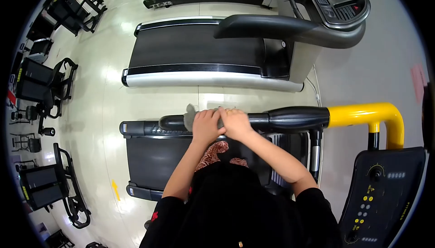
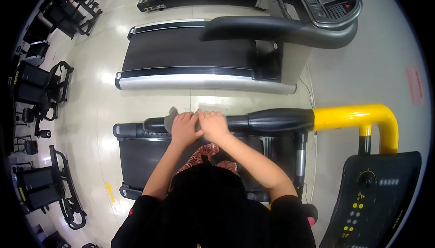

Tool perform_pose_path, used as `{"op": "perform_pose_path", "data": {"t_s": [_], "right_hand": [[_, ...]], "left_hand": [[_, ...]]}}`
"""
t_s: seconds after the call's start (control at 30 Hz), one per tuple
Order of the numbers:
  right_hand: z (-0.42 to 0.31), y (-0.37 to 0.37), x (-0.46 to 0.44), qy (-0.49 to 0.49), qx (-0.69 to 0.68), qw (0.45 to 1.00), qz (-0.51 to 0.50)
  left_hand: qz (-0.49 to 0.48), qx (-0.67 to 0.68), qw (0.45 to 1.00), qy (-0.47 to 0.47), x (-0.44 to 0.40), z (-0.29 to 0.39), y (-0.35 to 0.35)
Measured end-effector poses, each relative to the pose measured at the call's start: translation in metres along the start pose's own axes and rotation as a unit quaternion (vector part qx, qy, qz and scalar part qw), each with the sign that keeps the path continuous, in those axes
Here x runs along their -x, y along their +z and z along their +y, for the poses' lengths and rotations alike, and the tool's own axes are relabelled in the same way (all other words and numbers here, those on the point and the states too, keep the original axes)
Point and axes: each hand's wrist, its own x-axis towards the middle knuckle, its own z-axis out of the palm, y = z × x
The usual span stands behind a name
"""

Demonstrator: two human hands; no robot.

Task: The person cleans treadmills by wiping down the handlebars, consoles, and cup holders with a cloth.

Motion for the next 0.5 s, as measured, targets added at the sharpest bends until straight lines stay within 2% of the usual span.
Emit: {"op": "perform_pose_path", "data": {"t_s": [0.07, 0.13, 0.27, 0.33, 0.43, 0.5], "right_hand": [[-0.021, 0.008, -0.016, -0.014, -0.012, 1.000, 0.009], [-0.041, 0.014, -0.030, -0.043, -0.030, 0.998, 0.029], [-0.072, 0.024, -0.051, -0.063, -0.021, 0.997, 0.036], [-0.084, 0.024, -0.062, -0.062, -0.029, 0.998, 0.000], [-0.103, 0.018, -0.076, -0.044, -0.029, 0.993, -0.104], [-0.109, 0.014, -0.081, -0.047, -0.037, 0.991, -0.121]], "left_hand": [[-0.016, -0.010, 1.000, -0.012, 0.009, -0.024, -0.012], [0.048, -0.001, 0.999, 0.000, 0.019, -0.049, -0.017], [0.084, 0.013, 0.996, -0.006, 0.027, -0.082, -0.032], [0.083, 0.022, 0.996, -0.014, 0.031, -0.097, -0.037], [0.104, 0.049, 0.993, -0.032, 0.039, -0.115, -0.039], [0.117, 0.058, 0.990, -0.046, 0.043, -0.122, -0.036]]}}
